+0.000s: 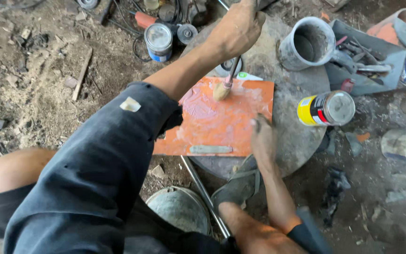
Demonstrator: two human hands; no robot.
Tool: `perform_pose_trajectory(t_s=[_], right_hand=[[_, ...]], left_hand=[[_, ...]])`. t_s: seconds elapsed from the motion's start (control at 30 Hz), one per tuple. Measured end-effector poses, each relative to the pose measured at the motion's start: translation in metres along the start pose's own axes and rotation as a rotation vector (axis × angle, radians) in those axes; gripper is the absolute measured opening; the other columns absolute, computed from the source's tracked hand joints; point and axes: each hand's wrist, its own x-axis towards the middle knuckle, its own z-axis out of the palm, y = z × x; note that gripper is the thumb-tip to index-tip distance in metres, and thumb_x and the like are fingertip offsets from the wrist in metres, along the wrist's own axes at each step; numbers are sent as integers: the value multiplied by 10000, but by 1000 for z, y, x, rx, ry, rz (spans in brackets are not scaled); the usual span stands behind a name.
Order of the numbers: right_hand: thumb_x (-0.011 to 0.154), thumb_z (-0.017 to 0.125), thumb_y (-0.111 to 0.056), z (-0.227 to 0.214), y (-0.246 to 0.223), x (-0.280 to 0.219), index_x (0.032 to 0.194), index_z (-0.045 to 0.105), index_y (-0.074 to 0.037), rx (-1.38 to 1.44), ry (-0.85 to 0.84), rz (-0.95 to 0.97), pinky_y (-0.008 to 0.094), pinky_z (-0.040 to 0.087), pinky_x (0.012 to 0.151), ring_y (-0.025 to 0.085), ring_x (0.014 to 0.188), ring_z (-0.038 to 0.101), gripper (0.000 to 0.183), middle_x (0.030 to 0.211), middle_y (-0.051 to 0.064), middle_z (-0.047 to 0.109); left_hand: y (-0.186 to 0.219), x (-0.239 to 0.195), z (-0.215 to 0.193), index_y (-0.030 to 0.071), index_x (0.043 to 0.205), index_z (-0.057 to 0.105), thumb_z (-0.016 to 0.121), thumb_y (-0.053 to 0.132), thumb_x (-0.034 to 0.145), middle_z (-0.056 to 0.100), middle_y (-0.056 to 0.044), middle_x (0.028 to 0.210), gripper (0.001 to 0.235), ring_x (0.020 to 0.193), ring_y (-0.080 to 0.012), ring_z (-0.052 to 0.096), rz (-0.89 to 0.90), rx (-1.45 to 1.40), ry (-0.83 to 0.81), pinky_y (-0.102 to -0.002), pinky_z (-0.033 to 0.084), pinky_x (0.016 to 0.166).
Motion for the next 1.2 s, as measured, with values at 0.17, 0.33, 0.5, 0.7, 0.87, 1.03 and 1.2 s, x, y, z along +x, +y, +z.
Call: perform_pose_trajectory(t_s=[0.17,0.33,0.5,0.7,0.87,1.03,1.2], right_hand=[[1003,540,-232,1,-43,-12,1193,568,-34,-88,-350,-71,561,537,777,459,949,689,276,1023,258,729],[1024,529,-220,9,-67,-15,1152,541,-34,-122,-415,-158,587,517,758,474,914,684,226,927,263,711],[1007,510,-171,11,-66,-8,1126,560,-26,29,-323,-307,572,522,723,486,917,670,194,1012,274,699],[1040,478,-171,29,-70,12,1163,573,-47,56,-291,-311,562,530,743,480,915,671,199,973,272,693],[1029,526,-188,36,-78,15,1153,571,-57,-61,-318,-242,571,529,728,484,906,671,187,1005,271,697],[925,701,-259,23,-85,25,1208,493,-12,-116,-276,37,557,549,714,473,860,700,430,917,277,715],[904,705,-225,17,-103,52,1420,440,-62,-61,-241,-93,574,538,636,481,800,699,602,859,262,717]], left_hand=[[0,-11,2,-59,1297,313,574,134,962,685,-339,911,466,886,-519,666,90,-6,-103,-568,518,797],[17,-19,0,-31,1423,126,571,74,917,681,-343,849,682,810,-534,662,94,-12,-99,-588,498,749],[6,-9,2,-33,1411,151,593,122,945,693,-332,872,661,851,-521,681,55,-78,-97,-565,522,783],[-9,2,1,-5,1149,481,702,269,913,713,-283,951,424,910,-437,720,89,-103,-60,-501,551,804],[8,-12,-19,-28,1236,434,691,266,930,715,-275,959,496,903,-412,722,6,-157,-56,-484,558,811],[4,-30,-49,-28,1285,377,655,285,969,708,-250,907,525,827,-365,717,-87,-208,-68,-457,559,773],[-1,-35,-65,-34,1212,451,674,270,1004,687,-185,930,430,801,-276,715,-4,-241,49,-417,585,734]])
